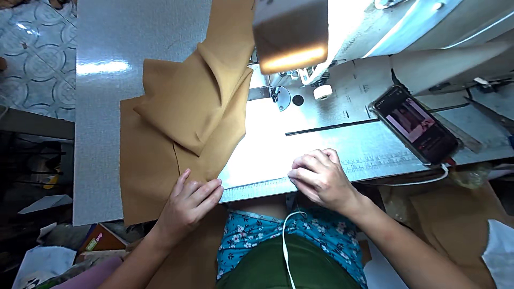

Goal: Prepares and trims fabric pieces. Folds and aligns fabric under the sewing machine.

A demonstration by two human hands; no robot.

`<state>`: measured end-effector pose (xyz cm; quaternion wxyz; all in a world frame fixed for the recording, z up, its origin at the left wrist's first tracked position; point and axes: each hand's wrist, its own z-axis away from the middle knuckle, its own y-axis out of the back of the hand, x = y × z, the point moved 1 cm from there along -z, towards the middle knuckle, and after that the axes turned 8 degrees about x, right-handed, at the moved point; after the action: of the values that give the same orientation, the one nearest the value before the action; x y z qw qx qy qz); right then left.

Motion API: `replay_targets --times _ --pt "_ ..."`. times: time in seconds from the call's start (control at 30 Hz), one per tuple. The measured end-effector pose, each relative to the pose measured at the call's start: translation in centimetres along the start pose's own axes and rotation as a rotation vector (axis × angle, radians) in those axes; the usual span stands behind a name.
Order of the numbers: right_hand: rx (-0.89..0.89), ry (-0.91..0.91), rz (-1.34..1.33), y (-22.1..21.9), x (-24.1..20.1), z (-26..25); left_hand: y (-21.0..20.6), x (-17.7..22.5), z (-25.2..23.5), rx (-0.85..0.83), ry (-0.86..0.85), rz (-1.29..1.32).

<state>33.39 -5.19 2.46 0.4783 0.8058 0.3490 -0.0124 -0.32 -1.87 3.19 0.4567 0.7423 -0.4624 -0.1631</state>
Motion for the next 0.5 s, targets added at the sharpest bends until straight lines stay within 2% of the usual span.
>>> replay_targets --times 0.17,0.27,0.5 --pt "-0.011 -0.067 -0.043 0.4 -0.1 0.7 0.3 0.2 -0.4 -0.035 0.083 -0.027" --pt "-0.038 -0.055 -0.046 0.4 -0.4 0.7 0.6 -0.5 -0.4 -0.034 0.175 0.058" --pt "-0.06 -0.055 -0.035 0.8 -0.3 1.1 0.6 -1.0 -0.3 -0.026 0.18 0.122"
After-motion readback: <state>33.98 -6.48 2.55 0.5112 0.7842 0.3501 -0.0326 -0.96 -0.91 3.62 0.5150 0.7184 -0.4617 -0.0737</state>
